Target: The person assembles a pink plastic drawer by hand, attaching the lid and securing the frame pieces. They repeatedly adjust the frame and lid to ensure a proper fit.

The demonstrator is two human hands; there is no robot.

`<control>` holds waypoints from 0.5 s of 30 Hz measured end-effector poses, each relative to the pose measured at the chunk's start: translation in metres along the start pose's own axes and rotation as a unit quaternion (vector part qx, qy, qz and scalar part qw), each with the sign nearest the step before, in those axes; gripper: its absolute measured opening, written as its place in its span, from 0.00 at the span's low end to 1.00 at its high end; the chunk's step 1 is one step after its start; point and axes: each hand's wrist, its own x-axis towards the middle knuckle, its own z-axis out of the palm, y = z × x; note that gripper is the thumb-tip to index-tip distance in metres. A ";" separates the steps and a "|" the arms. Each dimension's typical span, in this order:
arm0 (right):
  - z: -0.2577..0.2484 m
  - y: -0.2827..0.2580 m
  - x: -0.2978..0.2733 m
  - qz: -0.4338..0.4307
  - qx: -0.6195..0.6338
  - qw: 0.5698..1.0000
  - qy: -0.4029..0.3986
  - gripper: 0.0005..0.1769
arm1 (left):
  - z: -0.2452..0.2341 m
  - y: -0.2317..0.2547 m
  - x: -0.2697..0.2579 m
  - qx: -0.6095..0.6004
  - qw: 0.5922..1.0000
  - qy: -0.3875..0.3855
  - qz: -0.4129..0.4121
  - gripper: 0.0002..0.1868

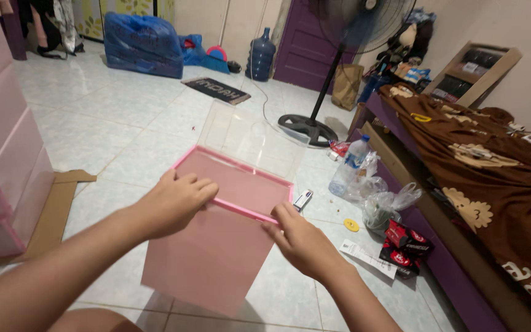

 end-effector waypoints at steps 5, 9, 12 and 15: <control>-0.053 -0.021 -0.014 -0.109 0.122 0.976 0.147 0.13 | -0.082 0.011 0.025 0.054 0.997 0.056 0.015 0.07; -0.112 -0.044 -0.037 -0.177 0.102 0.953 0.223 0.11 | -0.161 0.031 0.034 0.108 0.988 0.109 0.029 0.04; -0.152 -0.064 -0.063 -0.208 0.077 0.945 0.241 0.10 | -0.217 0.050 0.033 0.196 0.958 0.187 0.090 0.04; -0.181 -0.078 -0.091 -0.185 0.071 0.945 0.259 0.10 | -0.261 0.071 0.033 0.230 0.939 0.226 0.120 0.13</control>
